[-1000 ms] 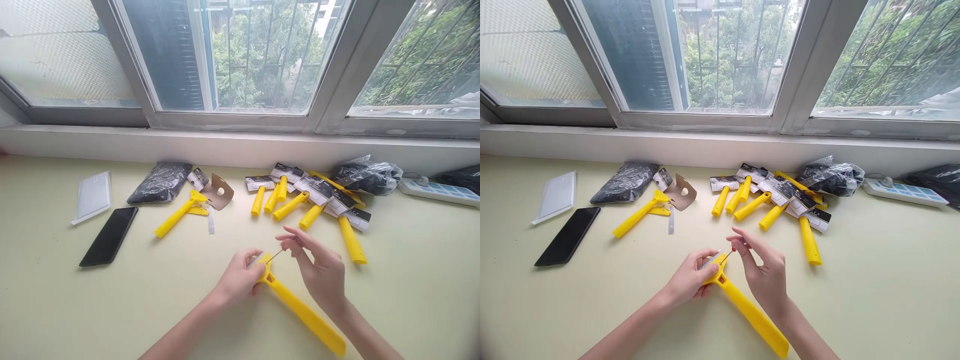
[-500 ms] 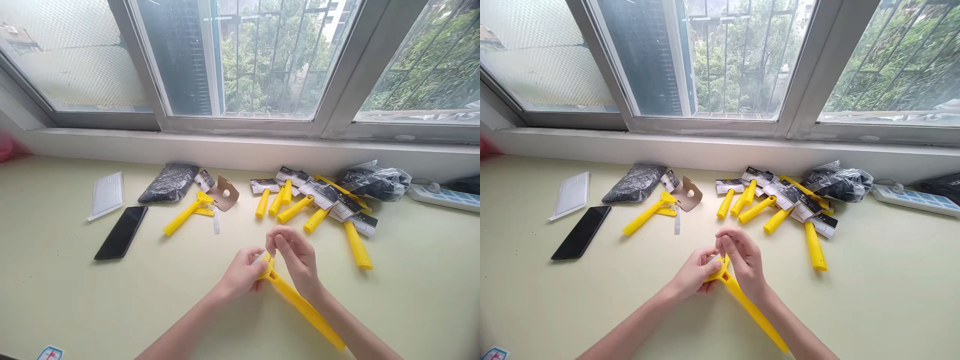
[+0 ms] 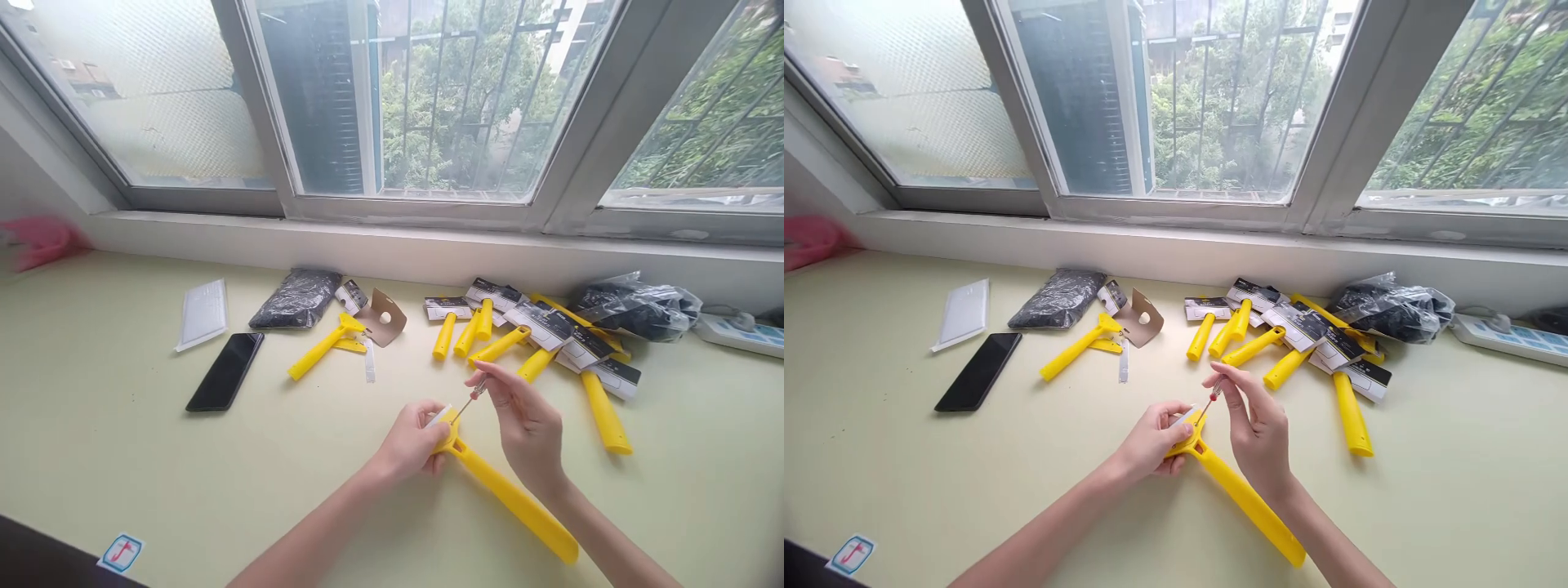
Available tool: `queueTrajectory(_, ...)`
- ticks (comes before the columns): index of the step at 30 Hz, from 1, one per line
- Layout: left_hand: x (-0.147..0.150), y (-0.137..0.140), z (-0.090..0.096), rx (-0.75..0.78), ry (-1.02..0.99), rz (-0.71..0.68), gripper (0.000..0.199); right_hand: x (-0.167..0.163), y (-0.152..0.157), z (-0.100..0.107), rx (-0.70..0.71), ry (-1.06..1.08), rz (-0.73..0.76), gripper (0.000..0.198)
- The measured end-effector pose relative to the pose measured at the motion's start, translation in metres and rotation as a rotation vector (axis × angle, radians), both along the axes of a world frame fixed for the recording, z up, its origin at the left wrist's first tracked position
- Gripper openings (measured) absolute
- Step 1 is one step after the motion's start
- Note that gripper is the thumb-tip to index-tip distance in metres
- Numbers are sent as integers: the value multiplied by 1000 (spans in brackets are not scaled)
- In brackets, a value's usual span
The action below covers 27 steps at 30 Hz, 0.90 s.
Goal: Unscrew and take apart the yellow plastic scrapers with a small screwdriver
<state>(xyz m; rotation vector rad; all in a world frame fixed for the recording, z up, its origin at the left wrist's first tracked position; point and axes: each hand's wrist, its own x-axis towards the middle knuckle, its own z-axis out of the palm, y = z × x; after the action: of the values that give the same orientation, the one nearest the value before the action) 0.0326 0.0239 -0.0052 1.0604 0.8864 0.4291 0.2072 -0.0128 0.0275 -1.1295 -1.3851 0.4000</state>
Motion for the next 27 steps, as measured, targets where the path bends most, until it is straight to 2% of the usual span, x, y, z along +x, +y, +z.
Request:
queueTrajectory(6, -1, 18, -2, 81, 4, 146, 35, -24, 45, 2, 13, 70, 40, 15)
queueTrajectory(10, 3, 25, -3, 98, 12, 139, 29, -42, 63, 5, -48, 213, 67, 20)
queueTrajectory(13, 7, 31, -6, 113, 14, 98, 27, -39, 65, 5, -97, 371, 138, 17)
queueTrajectory(20, 4, 36, -9, 119, -14, 33, 34, -12, 59, 2, -132, 366, 180, 19)
queueTrajectory(24, 2, 34, -9, 112, -30, 30, 37, -18, 58, -2, -136, 495, 267, 19)
queueTrajectory(27, 1, 33, -8, 115, -44, 36, 42, -25, 58, -6, -101, 565, 230, 22)
